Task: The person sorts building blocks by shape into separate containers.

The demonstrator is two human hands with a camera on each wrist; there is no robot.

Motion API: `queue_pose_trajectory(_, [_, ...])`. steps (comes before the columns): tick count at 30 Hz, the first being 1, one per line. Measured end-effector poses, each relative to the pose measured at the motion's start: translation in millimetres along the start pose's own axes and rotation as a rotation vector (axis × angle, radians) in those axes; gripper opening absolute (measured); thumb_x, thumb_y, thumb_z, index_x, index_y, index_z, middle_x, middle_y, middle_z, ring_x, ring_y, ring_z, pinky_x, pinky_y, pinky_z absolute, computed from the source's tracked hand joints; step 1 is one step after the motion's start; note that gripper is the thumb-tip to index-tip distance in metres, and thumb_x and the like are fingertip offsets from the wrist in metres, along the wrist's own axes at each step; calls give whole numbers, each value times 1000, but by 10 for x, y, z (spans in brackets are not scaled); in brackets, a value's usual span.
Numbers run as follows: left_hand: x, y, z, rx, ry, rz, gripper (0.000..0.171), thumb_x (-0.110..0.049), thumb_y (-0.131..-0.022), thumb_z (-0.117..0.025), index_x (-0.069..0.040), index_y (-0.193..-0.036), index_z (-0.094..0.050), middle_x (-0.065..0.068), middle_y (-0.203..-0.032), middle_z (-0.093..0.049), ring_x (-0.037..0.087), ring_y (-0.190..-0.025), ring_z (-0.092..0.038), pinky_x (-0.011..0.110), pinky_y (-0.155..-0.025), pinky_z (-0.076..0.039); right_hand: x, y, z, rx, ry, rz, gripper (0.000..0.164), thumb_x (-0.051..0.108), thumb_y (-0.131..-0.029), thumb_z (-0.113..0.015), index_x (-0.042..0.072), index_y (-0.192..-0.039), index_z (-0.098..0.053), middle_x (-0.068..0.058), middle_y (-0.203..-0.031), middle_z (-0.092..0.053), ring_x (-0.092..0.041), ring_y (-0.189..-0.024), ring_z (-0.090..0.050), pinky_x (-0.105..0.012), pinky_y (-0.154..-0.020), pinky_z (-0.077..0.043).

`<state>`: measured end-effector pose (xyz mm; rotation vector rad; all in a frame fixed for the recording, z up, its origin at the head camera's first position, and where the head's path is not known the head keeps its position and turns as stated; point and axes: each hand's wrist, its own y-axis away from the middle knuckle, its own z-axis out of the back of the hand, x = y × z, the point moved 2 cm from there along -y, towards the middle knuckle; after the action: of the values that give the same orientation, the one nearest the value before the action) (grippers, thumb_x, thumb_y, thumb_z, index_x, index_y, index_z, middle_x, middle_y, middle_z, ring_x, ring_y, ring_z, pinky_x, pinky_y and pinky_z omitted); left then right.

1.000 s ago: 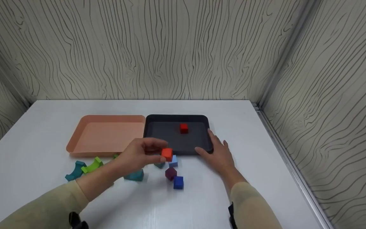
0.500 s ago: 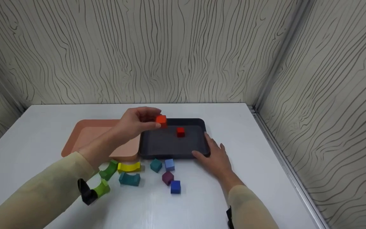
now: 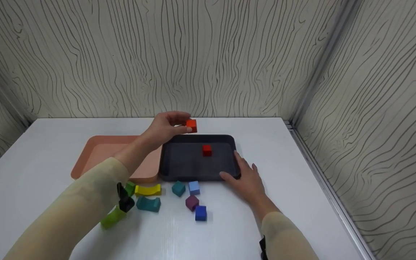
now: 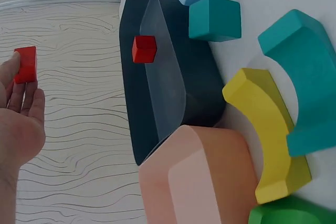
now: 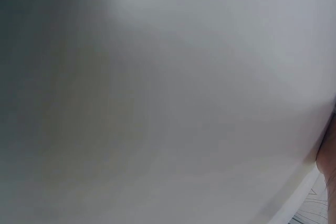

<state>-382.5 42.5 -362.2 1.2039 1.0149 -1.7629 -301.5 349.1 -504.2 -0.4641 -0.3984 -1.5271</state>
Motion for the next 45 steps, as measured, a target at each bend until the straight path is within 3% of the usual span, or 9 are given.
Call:
queue_pose_trajectory(9, [201, -121, 2, -41, 14, 29, 46, -11, -95, -81, -13, -140, -69, 1, -123, -73, 16, -116, -67, 30, -99, -56, 36, -21, 1, 8, 11, -2, 98, 74, -98, -57, 24, -172, -16, -21, -172, -26, -61, -154, -11, -80, -116, -19])
queue_pose_trajectory(21, [586, -218, -184, -91, -2, 118, 44, -11, -95, -82, -14, -137, -71, -1, -122, -73, 16, -111, -67, 31, -99, -57, -12, 17, 30, 11, 7, -7, 97, 73, -99, -56, 27, -172, -14, -21, -172, -25, -63, -154, -11, -81, -115, -20])
queue_pose_trajectory(28, [723, -245, -243, -93, -60, 127, 45, -12, -95, -81, -12, -139, -69, 0, -121, -73, 15, -109, -66, 29, -98, -57, 0, 4, 26, 20, 14, -14, 97, 74, -99, -55, 29, -172, -12, -23, -173, -22, -64, -153, -10, -82, -114, -19])
queue_pose_trajectory(35, [831, -264, -304, -85, -49, 136, 44, -6, -94, -81, -9, -137, -70, 5, -121, -73, 18, -108, -67, 31, -95, -58, 14, -2, 11, 14, 14, -3, 97, 72, -99, -57, 26, -172, -14, -24, -171, -26, -63, -153, -13, -80, -115, -22])
queue_pose_trajectory(45, [972, -300, -391, -100, -102, 182, 45, -9, -94, -82, -12, -137, -71, 3, -125, -72, 18, -112, -64, 33, -101, -55, 4, 1, 9, 19, 12, -22, 99, 75, -98, -56, 27, -172, -13, -23, -172, -25, -62, -154, -11, -81, -115, -20])
